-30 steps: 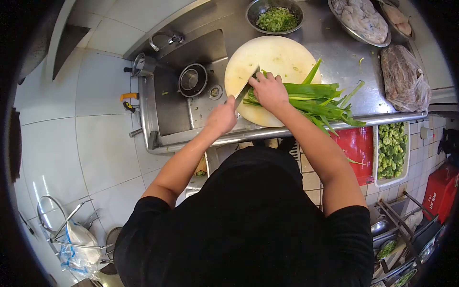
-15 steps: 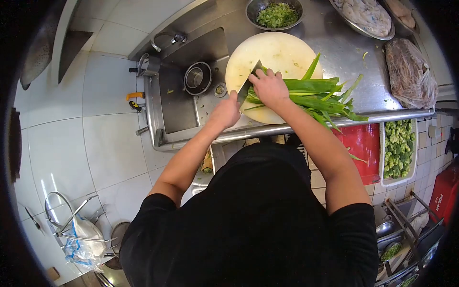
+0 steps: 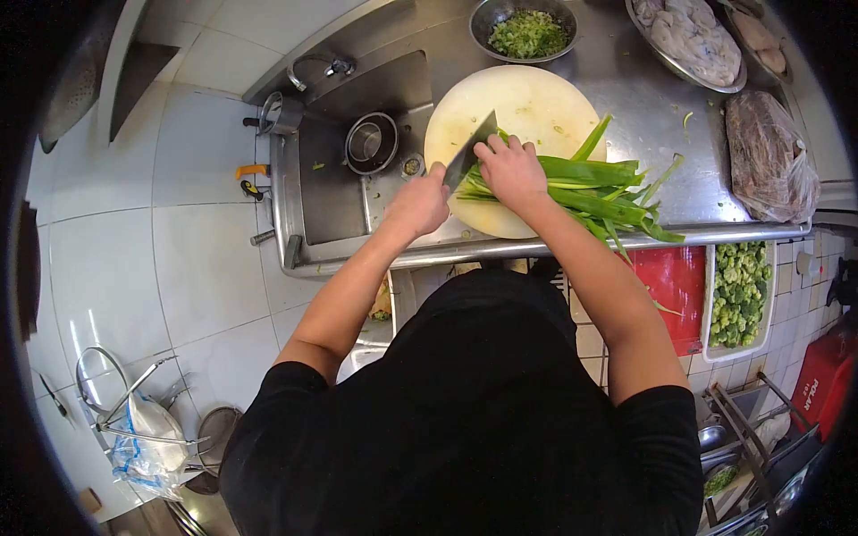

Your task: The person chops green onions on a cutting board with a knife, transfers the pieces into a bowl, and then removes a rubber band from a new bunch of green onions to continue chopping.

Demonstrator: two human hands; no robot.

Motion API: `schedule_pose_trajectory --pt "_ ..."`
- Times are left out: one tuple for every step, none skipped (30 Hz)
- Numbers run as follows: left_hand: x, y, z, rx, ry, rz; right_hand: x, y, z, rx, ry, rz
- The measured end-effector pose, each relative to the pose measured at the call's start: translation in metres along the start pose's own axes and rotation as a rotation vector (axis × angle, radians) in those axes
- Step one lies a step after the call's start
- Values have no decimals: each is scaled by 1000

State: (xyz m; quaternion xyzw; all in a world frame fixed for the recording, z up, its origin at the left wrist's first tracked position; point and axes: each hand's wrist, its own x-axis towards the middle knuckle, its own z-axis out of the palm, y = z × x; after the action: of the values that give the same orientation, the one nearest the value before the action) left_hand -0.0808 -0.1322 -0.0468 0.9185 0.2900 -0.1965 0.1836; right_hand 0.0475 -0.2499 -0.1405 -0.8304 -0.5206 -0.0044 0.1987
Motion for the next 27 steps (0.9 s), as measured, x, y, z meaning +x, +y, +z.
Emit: schedule_pose_trajectory --pt "-1 1 7 -4 -1 -1 0 1 1 -8 6 0" --pt "-2 4 19 -10 -12 -49 0 3 1 -15 15 3" --pt "-1 4 29 -17 -24 -98 -1 2 0 -16 14 3" --pt "2 1 35 -29 -55 -119 -2 1 0 -7 38 -3" --pt "3 2 24 -35 -49 -119 -1 1 -1 2 64 -10" --pt "0 4 6 -35 -33 -70 -2 2 0 0 60 -14" --pt "-5 4 -2 -37 -23 -27 -5 1 1 12 71 -15" --pt "-1 4 6 -39 -18 -25 -3 3 0 18 93 -15" --pt "0 5 20 -37 -54 -59 -2 3 -1 17 93 -13" --pt "2 3 32 -37 -90 -95 -3 2 -1 5 80 -13" --pt "3 2 29 -43 -90 -97 -3 1 -1 -9 65 -17" --pt "8 2 17 -17 -76 -66 1 3 -2 -14 69 -20" --pt "5 2 8 8 -76 -40 0 3 -2 4 70 -17" --pt "-11 17 -16 -50 -66 -53 -3 3 -1 21 70 -14" --pt "-6 13 -3 -51 -64 -48 -2 6 -1 17 73 -13" --pt "1 3 24 -65 -30 -31 -2 6 2 8 64 -9" --pt "-1 4 30 -83 4 -18 -5 4 3 1 52 -11" --pt "2 5 33 -86 -2 -44 -5 5 3 1 50 -15" --pt "10 1 29 -85 4 -39 -3 7 2 -12 57 -10" --pt "8 3 12 -56 13 -1 -5 6 4 -17 53 -3" --pt "1 6 0 -30 16 30 -9 3 3 -9 41 -4" --pt "-4 11 -10 -40 12 31 -6 5 1 -3 44 -2" --pt "-7 12 -13 -35 7 31 -5 5 1 5 45 5" --pt "-8 14 -15 -24 10 26 -5 5 2 6 44 9" --pt "-10 15 -15 -16 13 20 -6 5 3 3 52 7" --pt "-13 14 -14 -16 8 20 -6 5 4 0 61 6" --pt "-16 14 -14 -5 2 14 -6 4 4 3 60 12"
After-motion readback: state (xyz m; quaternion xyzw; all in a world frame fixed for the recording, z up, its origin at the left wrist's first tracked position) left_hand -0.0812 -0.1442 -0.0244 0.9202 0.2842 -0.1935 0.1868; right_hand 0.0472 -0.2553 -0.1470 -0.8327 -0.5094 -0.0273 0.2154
